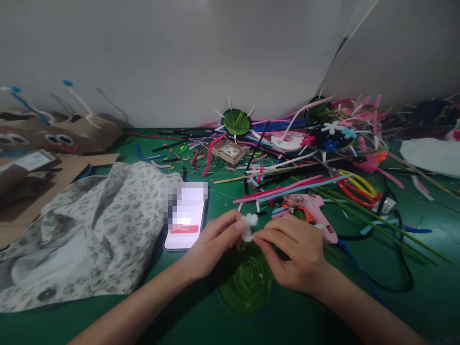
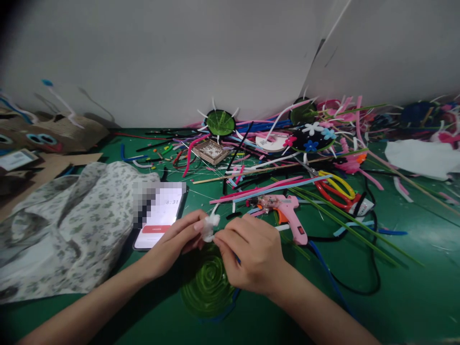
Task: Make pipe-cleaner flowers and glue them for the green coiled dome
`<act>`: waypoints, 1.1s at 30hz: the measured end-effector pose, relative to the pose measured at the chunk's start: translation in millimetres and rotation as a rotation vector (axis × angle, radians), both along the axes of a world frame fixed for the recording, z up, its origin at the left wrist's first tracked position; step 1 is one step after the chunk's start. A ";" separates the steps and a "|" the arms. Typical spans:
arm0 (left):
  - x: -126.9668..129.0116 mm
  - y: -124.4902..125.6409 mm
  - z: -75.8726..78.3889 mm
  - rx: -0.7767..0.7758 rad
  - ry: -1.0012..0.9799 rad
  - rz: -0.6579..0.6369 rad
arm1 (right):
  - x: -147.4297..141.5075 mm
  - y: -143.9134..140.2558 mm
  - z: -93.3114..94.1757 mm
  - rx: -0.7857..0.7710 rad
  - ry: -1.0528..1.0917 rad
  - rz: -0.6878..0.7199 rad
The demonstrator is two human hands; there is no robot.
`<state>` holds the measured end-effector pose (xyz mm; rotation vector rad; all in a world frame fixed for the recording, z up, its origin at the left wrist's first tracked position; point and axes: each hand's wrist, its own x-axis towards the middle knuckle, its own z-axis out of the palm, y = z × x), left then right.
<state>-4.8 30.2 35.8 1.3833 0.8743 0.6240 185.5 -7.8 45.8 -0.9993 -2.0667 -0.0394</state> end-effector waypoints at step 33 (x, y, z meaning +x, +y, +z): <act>3.7 -6.2 0.9 0.056 0.001 0.032 | -2.3 7.5 8.0 -0.961 0.977 0.041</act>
